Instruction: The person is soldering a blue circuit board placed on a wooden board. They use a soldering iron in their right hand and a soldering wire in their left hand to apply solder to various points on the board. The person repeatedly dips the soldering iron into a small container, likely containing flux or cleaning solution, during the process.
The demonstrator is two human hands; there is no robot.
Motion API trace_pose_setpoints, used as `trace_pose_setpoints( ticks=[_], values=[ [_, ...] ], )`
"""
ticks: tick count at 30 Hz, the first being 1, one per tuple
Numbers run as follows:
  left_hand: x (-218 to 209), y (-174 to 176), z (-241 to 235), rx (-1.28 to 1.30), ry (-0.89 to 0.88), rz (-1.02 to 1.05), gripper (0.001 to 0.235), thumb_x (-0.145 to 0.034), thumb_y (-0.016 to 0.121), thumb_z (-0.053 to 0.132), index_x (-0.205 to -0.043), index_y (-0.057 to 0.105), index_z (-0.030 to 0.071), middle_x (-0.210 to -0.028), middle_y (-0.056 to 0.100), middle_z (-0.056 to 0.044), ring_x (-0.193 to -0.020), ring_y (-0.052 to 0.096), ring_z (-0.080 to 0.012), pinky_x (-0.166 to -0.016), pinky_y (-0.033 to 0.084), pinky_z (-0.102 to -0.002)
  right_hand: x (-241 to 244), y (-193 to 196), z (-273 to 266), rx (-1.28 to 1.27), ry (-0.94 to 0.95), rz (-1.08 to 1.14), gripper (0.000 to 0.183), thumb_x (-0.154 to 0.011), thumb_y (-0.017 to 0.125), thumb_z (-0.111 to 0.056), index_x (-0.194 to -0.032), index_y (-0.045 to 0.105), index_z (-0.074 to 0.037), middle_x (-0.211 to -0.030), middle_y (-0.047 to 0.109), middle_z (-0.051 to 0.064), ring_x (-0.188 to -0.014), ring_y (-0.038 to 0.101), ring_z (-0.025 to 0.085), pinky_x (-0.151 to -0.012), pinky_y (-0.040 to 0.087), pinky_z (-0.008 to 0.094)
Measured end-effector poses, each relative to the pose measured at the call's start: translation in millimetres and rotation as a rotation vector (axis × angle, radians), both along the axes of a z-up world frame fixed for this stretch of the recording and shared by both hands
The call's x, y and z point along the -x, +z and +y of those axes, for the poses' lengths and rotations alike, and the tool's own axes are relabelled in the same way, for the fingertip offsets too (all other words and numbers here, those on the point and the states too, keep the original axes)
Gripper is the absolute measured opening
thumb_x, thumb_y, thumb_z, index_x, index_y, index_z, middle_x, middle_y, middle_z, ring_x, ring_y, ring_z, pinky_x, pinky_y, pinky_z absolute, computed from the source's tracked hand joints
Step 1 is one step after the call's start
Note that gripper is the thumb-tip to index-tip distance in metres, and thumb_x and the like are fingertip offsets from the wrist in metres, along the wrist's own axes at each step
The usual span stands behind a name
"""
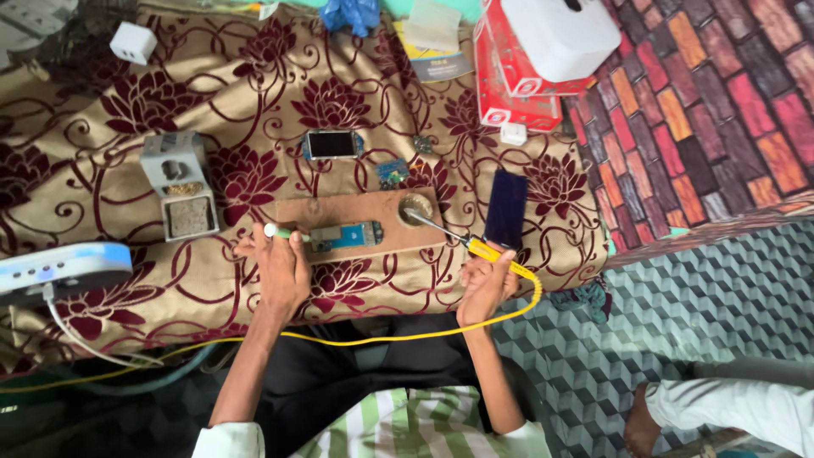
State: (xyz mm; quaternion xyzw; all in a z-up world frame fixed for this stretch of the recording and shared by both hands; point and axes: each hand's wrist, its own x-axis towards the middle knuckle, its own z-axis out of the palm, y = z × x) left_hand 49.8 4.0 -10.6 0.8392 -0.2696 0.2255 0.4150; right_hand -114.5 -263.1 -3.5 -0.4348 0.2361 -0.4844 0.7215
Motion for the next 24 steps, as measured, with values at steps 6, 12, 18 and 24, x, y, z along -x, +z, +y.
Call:
trace_pose_setpoints(
  ticks=[6,12,18,24],
  values=[
    [1.3,1.9,1.0,-0.068,-0.020,0.123,0.030,-0.108,0.040,0.019,-0.096,0.063,0.004,-0.088,0.055,-0.019,-0.096,0.045,-0.0374,-0.092,0.027,-0.057,-20.2,-27.0,8.0,-0.117,0.101,0.021,0.046,-0.103,0.057,-0.047,-0.096,0.060,-0.002,-0.068,0.061,0.008,-0.046,0.049,0.013,-0.040,0.035,0.025],
    [0.8,2.5,3.4,-0.046,-0.053,0.008,0.028,-0.111,0.040,0.018,-0.101,0.062,0.005,-0.097,0.056,-0.014,-0.100,0.042,-0.0332,-0.093,0.024,-0.053,-37.4,-55.3,-0.9,-0.114,0.032,0.062,0.044,-0.101,0.057,-0.047,-0.090,0.061,-0.004,-0.062,0.060,0.007,-0.041,0.046,0.011,-0.036,0.027,0.022],
    [-1.3,6.3,-1.3,-0.033,-0.026,0.009,0.026,-0.111,0.041,0.020,-0.104,0.062,0.005,-0.091,0.048,-0.015,-0.096,0.040,-0.0304,-0.094,0.025,-0.051,-37.5,-65.7,-4.0,-0.115,-0.004,-0.042,0.041,-0.101,0.060,-0.042,-0.081,0.059,-0.006,-0.055,0.052,0.002,-0.036,0.040,0.008,-0.032,0.025,0.021],
    [0.7,8.3,1.2,-0.003,-0.056,0.056,0.025,-0.109,0.042,0.017,-0.102,0.063,0.006,-0.089,0.053,-0.011,-0.096,0.041,-0.0302,-0.093,0.025,-0.051,-36.5,-66.2,-5.0,-0.192,-0.055,-0.116,0.032,-0.104,0.061,-0.032,-0.087,0.060,-0.005,-0.059,0.051,0.000,-0.044,0.043,0.008,-0.041,0.032,0.022]
  ],
)
